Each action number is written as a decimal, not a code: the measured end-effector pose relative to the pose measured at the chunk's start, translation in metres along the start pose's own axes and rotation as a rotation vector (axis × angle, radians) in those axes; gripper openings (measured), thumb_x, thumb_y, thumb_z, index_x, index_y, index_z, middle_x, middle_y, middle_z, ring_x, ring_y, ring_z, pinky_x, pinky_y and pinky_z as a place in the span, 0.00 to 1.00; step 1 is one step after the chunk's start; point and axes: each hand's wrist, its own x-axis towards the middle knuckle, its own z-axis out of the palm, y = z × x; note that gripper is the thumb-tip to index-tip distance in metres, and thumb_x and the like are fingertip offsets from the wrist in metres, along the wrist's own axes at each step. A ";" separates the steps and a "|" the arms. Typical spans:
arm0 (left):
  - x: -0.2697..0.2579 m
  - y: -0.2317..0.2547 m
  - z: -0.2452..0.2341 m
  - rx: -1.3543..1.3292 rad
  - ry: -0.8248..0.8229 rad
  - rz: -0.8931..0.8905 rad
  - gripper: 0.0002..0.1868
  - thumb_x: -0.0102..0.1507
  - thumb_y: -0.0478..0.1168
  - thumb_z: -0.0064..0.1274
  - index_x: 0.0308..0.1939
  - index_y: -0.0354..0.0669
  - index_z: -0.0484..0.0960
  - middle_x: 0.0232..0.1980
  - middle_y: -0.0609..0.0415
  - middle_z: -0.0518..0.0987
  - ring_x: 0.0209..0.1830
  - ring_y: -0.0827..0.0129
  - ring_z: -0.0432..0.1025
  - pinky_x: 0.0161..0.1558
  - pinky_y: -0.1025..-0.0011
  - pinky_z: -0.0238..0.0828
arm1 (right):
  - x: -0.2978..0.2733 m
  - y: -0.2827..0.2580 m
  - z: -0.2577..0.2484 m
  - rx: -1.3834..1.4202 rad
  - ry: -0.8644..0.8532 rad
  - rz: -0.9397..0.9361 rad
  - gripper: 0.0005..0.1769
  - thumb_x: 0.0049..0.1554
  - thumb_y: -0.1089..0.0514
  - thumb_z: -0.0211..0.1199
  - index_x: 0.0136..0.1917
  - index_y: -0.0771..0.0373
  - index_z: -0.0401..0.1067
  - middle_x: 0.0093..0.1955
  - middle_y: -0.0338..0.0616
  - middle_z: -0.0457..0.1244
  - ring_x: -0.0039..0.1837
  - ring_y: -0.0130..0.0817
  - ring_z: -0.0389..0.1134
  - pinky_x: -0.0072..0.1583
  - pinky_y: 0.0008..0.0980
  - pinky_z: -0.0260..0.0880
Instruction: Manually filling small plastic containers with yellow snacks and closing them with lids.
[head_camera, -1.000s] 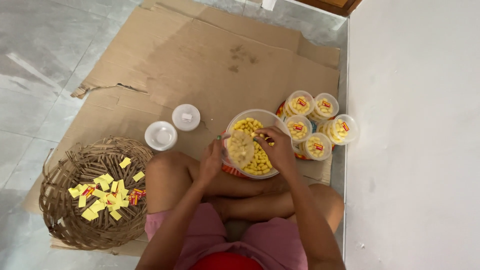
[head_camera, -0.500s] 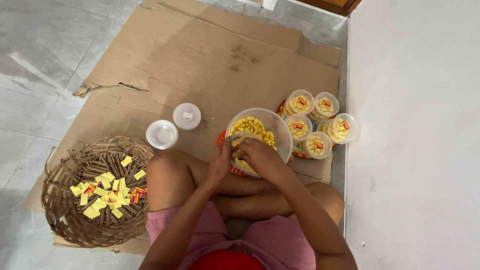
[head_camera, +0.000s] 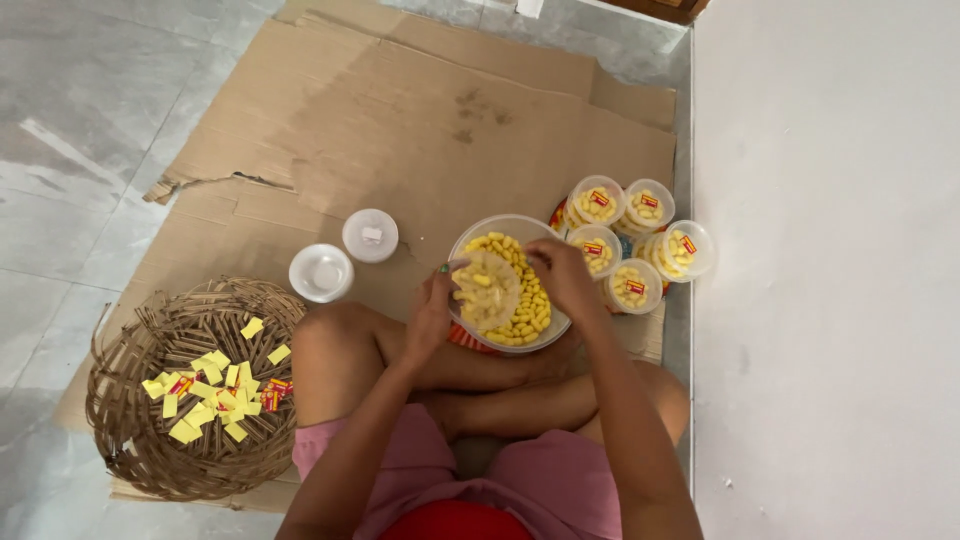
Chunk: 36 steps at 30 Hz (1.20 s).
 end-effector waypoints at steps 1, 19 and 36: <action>0.002 0.002 -0.001 0.002 0.002 0.002 0.27 0.69 0.56 0.34 0.53 0.48 0.86 0.29 0.47 0.77 0.35 0.64 0.78 0.45 0.65 0.77 | 0.000 0.011 0.011 0.002 0.001 -0.003 0.14 0.60 0.66 0.60 0.58 0.61 0.79 0.53 0.54 0.71 0.56 0.55 0.73 0.53 0.46 0.77; 0.000 0.005 -0.007 0.084 0.018 0.025 0.28 0.71 0.53 0.30 0.54 0.45 0.85 0.26 0.47 0.78 0.33 0.62 0.74 0.45 0.64 0.73 | 0.047 0.087 0.116 0.051 -0.066 0.100 0.16 0.57 0.47 0.67 0.57 0.51 0.79 0.55 0.46 0.72 0.62 0.49 0.71 0.66 0.45 0.70; -0.010 0.015 -0.004 0.045 -0.003 0.046 0.29 0.72 0.52 0.29 0.60 0.42 0.83 0.24 0.44 0.75 0.33 0.61 0.74 0.44 0.64 0.74 | 0.037 0.093 0.107 0.229 -0.027 0.183 0.22 0.52 0.55 0.73 0.59 0.61 0.78 0.52 0.55 0.68 0.54 0.49 0.74 0.57 0.43 0.75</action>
